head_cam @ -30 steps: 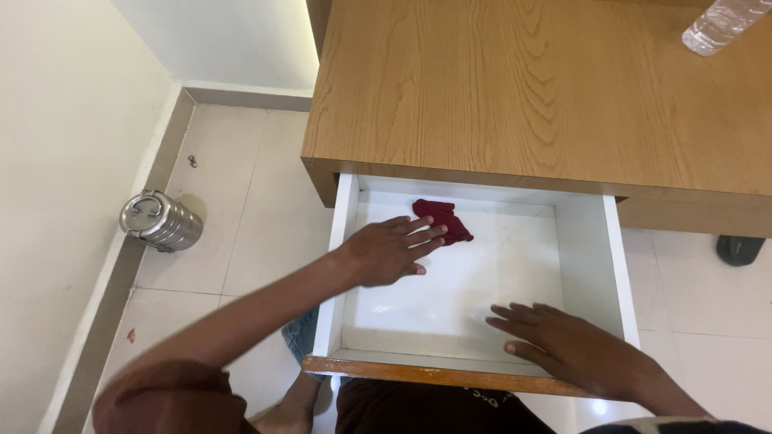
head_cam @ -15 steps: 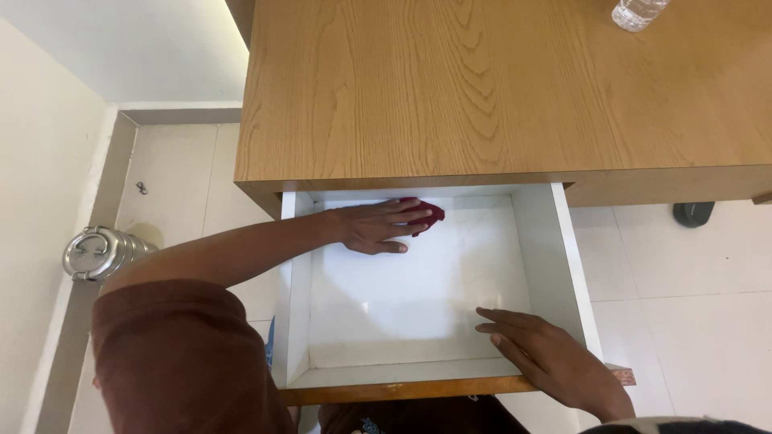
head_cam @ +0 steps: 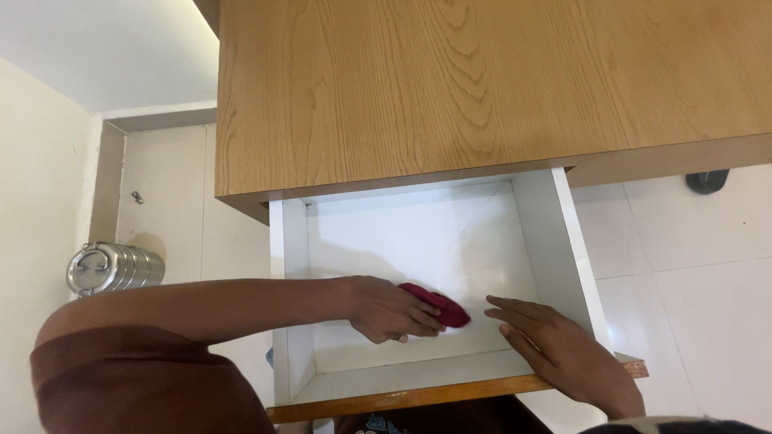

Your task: The person wipes the edges and interior surfaces of an open wooden drawer using a red cloth by hand while sitting on the floor.

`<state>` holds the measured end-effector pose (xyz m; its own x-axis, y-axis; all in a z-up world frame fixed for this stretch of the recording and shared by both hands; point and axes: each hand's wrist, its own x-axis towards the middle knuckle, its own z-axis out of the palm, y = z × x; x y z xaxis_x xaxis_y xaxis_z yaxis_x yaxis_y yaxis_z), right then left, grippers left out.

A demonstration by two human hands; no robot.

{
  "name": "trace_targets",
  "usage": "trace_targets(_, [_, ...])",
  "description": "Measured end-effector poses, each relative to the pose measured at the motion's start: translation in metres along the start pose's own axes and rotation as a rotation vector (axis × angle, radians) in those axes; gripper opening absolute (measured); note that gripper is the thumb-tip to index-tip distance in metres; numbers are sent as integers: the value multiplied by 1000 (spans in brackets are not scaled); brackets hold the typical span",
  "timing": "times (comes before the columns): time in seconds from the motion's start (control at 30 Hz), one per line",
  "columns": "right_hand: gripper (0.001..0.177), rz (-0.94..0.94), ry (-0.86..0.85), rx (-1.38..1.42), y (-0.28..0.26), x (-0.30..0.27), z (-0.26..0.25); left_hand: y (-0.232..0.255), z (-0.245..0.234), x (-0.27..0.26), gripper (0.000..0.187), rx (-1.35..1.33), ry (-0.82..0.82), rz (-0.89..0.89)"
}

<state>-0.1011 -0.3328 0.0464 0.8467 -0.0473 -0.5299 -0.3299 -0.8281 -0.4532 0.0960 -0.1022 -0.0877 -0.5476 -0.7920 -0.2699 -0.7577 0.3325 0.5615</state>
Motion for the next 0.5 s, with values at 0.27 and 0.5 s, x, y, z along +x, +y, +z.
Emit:
trace_targets(0.27, [51,-35,74,30,-1,-3,0,-55,-50,29,69,475,94,320])
trace_targets(0.5, [50,-23,38,11,3,-1,1,-72,-51,56,75,411,309,274])
